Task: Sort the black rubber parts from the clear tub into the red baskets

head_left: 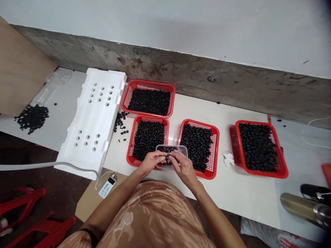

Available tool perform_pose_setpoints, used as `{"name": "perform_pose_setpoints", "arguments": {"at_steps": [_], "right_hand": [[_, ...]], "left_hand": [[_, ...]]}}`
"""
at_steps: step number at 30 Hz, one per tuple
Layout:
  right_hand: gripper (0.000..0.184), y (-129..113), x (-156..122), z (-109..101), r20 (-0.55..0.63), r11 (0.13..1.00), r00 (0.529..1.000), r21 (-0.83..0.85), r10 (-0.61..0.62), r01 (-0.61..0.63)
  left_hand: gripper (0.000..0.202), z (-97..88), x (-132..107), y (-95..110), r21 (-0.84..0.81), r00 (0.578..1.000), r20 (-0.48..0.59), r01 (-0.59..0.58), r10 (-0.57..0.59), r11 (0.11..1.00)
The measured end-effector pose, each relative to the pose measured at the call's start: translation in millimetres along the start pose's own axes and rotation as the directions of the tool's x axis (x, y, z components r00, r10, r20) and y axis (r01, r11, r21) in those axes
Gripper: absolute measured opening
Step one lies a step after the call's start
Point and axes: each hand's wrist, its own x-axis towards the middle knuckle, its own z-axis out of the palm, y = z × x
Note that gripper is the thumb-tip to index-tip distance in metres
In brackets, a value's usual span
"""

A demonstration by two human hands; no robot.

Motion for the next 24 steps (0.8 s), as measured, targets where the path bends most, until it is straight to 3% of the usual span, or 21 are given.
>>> {"name": "perform_pose_setpoints", "arguments": {"at_steps": [7,12,16,24], "right_hand": [[0.022,-6,4,-2,0.044,0.997,0.996,0.013,0.079,-0.079],[0.021,-5,4,2,0.103,0.988,0.992,-0.14,0.074,-0.059],[0.024,0,2,7,0.112,0.963,0.994,-0.268,0.004,0.027],[0.03,-2,-6,15,0.035,0.831,0.986,-0.534,-0.165,0.158]], "left_hand": [[0.046,-2.4,1,-4,0.002,0.996,0.023,-0.086,0.086,0.996],[0.045,-1.4,0,-4,0.198,0.988,0.018,-0.154,0.154,0.968],[0.041,2.3,-3,-1,0.328,0.979,-0.026,-0.184,0.204,0.927],[0.043,9.9,0,-6,-0.037,0.987,-0.162,-0.021,0.015,0.999]]}}
